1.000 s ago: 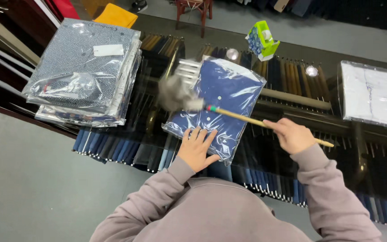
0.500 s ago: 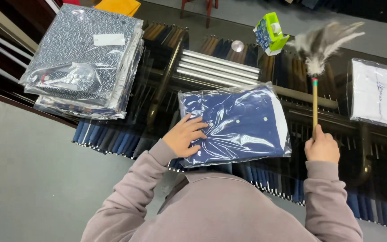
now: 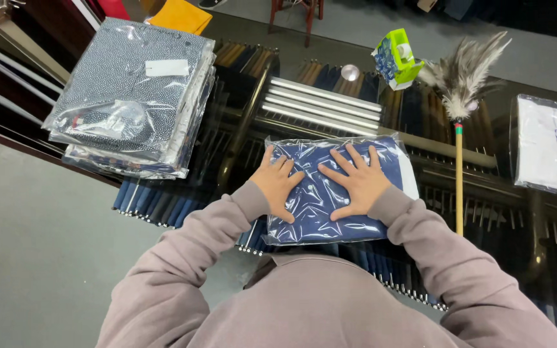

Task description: The person picks up several packaged shirts one at a time from a glass counter, dusts each side of the packaging using a feather duster, and then stacks the dusted shirts back onto the counter.

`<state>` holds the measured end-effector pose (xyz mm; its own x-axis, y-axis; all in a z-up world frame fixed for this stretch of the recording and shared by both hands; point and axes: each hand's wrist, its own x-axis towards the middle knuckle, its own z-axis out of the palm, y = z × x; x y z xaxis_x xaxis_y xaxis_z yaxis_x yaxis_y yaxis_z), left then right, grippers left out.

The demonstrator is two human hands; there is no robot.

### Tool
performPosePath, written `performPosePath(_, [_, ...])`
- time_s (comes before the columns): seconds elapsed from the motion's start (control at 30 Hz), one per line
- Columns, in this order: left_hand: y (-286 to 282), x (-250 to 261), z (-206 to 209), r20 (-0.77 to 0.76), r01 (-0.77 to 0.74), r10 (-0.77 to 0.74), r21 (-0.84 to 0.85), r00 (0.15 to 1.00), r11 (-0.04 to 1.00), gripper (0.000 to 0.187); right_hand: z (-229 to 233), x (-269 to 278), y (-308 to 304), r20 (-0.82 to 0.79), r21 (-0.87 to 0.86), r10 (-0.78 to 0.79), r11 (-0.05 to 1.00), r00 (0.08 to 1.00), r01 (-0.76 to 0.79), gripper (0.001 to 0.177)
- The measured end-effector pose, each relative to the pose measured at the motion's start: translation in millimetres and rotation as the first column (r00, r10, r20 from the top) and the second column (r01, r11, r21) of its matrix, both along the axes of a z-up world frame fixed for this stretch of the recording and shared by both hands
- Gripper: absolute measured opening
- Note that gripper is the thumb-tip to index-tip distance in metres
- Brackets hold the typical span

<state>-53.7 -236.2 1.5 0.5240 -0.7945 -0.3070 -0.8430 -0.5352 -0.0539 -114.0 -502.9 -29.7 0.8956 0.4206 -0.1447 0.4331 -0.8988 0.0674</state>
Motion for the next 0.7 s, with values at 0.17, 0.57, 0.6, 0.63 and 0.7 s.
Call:
performPosePath(0.17, [-17,-3,2,-0.05,0.032,-0.024,0.169,0.998,0.985,0.117,3,-1,9,-0.086,-0.113,-0.045,0.993,0.995,0.035,0.124])
performPosePath(0.57, [-15,16,-27,-0.22,-0.046,0.045,-0.002,0.975,0.999,0.121,-6,5,6,-0.143,-0.183,-0.095,0.981,0.985,0.068,0.126])
performPosePath(0.6, [-8,30,-57,-0.219,-0.048,0.047,-0.001,0.975,0.999,0.121,-14,9,-2,-0.142,-0.181,-0.093,0.981,0.985,0.067,0.126])
performPosePath(0.63, [-1,39,-90,-0.165,-0.001,-0.067,-0.384,0.984,0.923,0.105,-23,7,-10,0.02,-0.071,-0.024,0.997,1.0,0.025,0.121])
performPosePath(0.7, [21,33,-114,-0.077,0.056,-0.155,-0.706,0.985,0.706,0.096,-37,-3,-30,0.184,0.034,0.019,0.999,0.983,-0.025,0.118])
